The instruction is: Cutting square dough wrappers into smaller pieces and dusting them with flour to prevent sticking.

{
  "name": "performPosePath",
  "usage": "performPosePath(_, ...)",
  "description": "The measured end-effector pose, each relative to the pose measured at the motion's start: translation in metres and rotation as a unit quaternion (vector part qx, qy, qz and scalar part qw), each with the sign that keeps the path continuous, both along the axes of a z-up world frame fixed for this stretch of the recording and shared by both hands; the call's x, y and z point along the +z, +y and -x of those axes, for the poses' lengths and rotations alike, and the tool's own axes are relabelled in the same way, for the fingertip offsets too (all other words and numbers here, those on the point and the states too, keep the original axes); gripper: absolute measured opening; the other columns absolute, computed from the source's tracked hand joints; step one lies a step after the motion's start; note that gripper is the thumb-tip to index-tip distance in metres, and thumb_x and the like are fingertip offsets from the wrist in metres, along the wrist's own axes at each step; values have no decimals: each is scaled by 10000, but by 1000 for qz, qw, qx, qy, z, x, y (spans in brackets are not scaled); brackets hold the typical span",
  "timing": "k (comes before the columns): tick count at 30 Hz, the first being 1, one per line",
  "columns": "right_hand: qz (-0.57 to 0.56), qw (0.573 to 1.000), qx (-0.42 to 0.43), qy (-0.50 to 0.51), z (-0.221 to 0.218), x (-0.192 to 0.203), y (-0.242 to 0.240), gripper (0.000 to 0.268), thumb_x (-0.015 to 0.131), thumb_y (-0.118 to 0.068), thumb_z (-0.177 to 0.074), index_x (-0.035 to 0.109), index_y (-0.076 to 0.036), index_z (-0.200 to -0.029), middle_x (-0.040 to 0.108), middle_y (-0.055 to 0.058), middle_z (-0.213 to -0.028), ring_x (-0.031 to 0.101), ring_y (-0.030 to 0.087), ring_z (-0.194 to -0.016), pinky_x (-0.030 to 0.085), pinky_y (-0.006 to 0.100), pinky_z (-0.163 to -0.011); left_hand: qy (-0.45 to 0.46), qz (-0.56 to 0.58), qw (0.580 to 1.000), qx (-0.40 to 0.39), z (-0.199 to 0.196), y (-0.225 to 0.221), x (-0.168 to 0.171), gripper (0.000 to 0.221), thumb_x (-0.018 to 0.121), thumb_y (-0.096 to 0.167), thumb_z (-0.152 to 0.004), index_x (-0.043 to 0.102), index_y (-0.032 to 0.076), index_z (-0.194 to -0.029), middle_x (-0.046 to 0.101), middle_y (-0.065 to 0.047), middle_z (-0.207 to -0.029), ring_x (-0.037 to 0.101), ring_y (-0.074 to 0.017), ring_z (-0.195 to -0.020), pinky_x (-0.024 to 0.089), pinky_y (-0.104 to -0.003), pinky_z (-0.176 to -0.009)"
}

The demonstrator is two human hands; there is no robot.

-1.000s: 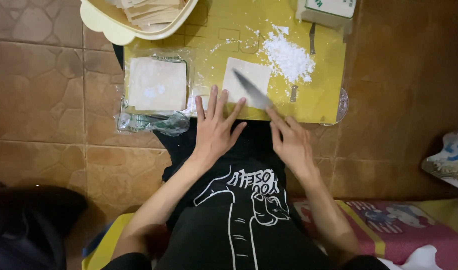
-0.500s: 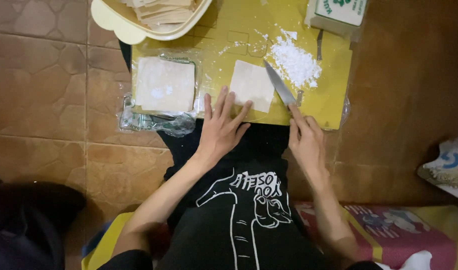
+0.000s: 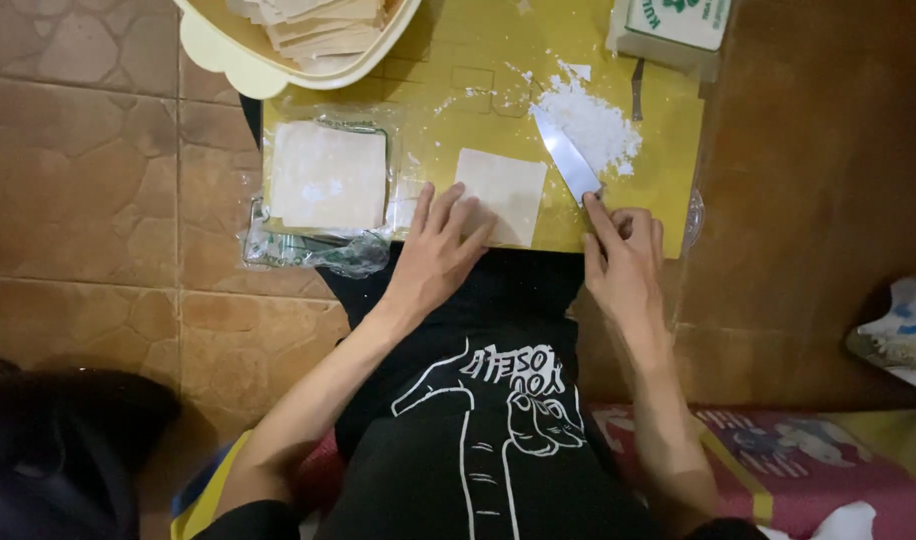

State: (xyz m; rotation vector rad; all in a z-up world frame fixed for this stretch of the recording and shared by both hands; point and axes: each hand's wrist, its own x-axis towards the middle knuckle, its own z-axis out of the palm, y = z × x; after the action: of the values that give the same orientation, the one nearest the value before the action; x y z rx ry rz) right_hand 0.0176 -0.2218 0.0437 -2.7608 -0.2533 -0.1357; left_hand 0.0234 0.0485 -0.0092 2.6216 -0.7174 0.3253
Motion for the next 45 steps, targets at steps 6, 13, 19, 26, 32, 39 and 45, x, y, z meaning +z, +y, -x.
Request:
performPosePath(6, 27, 999, 18, -35, 3, 11, 16, 451, 786, -304, -912, 721, -178, -1339, 508, 100, -1164, 472, 335, -1113, 427, 474, -945, -93, 69, 993, -16, -6, 2, -11, 296, 844, 289, -855, 723, 152, -1088, 632, -97, -1043, 593, -342, -1207, 386, -609, -1135)
performPosePath(13, 24, 983, 120, -139, 0, -4, 38, 407, 857, -370, -815, 753, -266, -1195, 576, 72, -1186, 520, 307, -1145, 393, 462, -1004, -43, 151, 988, -15, -14, -1, -4, 115, 698, 273, -980, 727, 169, -944, 621, -27, -946, 656, -254, -1056, 432, -526, -1100)
performPosePath(19, -151, 982, 62, -91, -39, 1, 42, 61, 759, -202, -992, 711, -164, -987, 651, 3, -994, 655, 259, -922, 496, 386, -841, 188, 434, 880, 32, -49, 3, 38, 88, 673, 205, -993, 697, 222, -1077, 718, 20, -1010, 686, -162, -972, 526, -370, -900)
performPosePath(26, -538, 813, 51, 219, -81, 45, 55, 522, 797, -104, -909, 519, -85, -1350, 723, 108, -985, 682, 110, -810, 601, 247, -697, 337, 642, 686, 63, -75, 12, 29, 220, 565, 100, -1055, 529, 57, -1269, 706, -128, -1070, 732, -188, -887, 650, -336, -779)
performPosePath(32, -479, 854, 60, 195, -90, 59, 65, 381, 623, -10, -1016, 538, -86, -1379, 693, 106, -1030, 651, 104, -858, 598, 266, -750, 380, 626, 679, 49, -68, 18, 31, 735, 819, 26, -863, 414, 40, -1477, 646, -130, -1154, 702, -205, -967, 653, -357, -838)
performPosePath(39, -487, 843, 87, 212, -112, 50, 74, 504, 704, -58, -1000, 491, -90, -1456, 672, 96, -984, 667, 103, -823, 592, 220, -701, 350, 626, 695, 35, -68, 26, 30, 539, 776, 106, -925, 528, 85, -1404, 679, -217, -1188, 709, -263, -994, 649, -410, -823)
performPosePath(45, -541, 777, 70, 314, -114, 52, 108, 912, 768, 16, -855, 274, -128, -1608, 703, 143, -1098, 738, 204, -907, 665, 334, -766, 221, 595, 771, 53, -60, 46, 80, 630, 607, -45, -990, 392, 166, -1544, 672, -210, -1199, 708, -341, -1116, 632, -486, -941)
